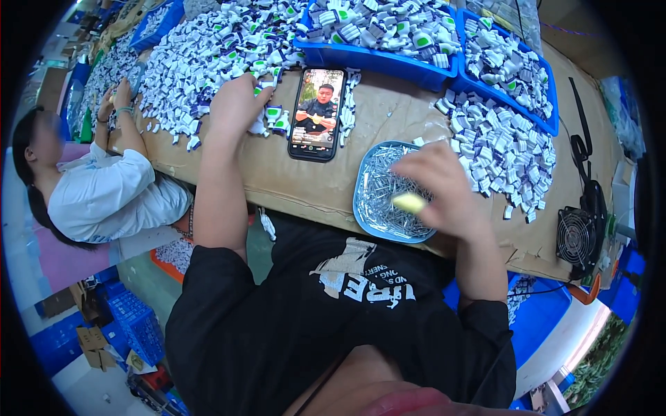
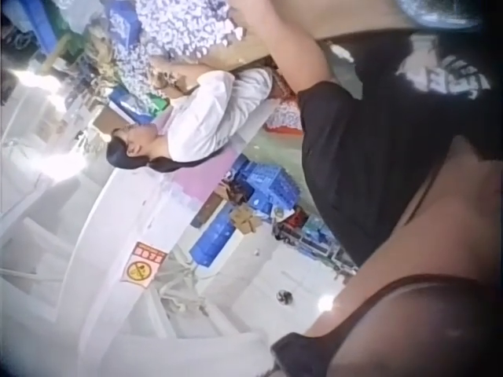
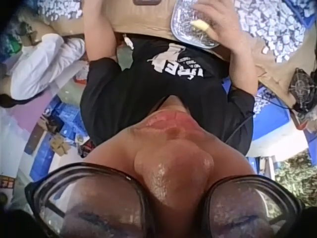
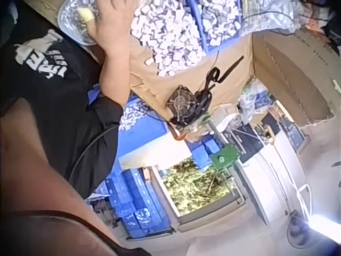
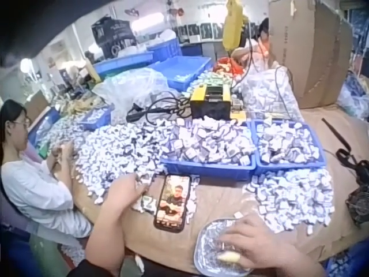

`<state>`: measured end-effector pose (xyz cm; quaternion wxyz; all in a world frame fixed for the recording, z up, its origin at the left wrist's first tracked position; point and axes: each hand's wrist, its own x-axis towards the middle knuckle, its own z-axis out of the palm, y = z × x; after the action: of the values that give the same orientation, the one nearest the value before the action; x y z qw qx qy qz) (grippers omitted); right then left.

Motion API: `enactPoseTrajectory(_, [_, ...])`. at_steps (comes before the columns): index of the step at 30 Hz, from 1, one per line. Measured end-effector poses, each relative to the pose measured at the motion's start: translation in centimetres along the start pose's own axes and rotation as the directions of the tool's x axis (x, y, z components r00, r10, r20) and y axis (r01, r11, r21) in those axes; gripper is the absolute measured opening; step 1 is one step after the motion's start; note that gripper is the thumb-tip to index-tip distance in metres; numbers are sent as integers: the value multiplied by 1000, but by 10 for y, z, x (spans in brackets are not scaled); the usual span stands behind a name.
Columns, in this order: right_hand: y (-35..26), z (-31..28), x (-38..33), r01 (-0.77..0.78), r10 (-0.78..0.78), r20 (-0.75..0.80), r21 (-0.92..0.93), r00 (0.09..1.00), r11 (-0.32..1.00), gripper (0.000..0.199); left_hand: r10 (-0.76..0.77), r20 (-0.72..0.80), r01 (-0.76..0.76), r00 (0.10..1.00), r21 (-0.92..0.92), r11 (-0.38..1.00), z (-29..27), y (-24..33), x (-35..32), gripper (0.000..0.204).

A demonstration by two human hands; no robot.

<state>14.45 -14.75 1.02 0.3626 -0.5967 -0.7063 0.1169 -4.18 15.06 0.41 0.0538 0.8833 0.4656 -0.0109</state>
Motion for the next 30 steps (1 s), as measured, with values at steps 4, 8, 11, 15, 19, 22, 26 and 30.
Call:
enactPoseTrajectory(4, [-14, 25, -2, -59, 88, 182, -162, 979, 985, 40, 40, -184, -55, 982, -73, 996, -5, 7, 1, 44])
enactPoseTrajectory(8, [-13, 26, -2, -36, 86, 230, -212, 969, 977, 41, 200, -95, -137, 975, -969, 205, -3, 53, -16, 34])
enactPoseTrajectory(11, [-11, 25, -3, -19, 59, 208, -188, 976, 982, 40, 515, 61, 232, 855, -933, -275, -5, 111, -42, 27])
enactPoseTrajectory(15, [-9, 23, -4, -9, 31, 175, -121, 984, 993, 39, 617, 108, 408, 779, -835, -369, 9, 165, -62, 18])
enactPoseTrajectory(19, [-9, 20, -3, 7, -1, 113, -56, 994, 998, 34, 610, 123, 393, 783, -858, -331, 20, 174, -70, 15])
enactPoseTrajectory(22, [-6, 23, -5, 6, -8, 51, 38, 999, 999, 28, 631, 88, 349, 770, -887, -302, 24, 168, -69, 12])
enactPoseTrajectory(26, [-2, 23, -6, 13, -15, 11, 197, 1000, 980, 23, 628, 60, 269, 776, -932, -243, 32, 160, -69, 15])
enactPoseTrajectory(30, [-1, 21, -7, 54, -39, -78, 209, 996, 976, 23, 581, -31, 47, 813, -992, -120, 38, 158, -68, 20])
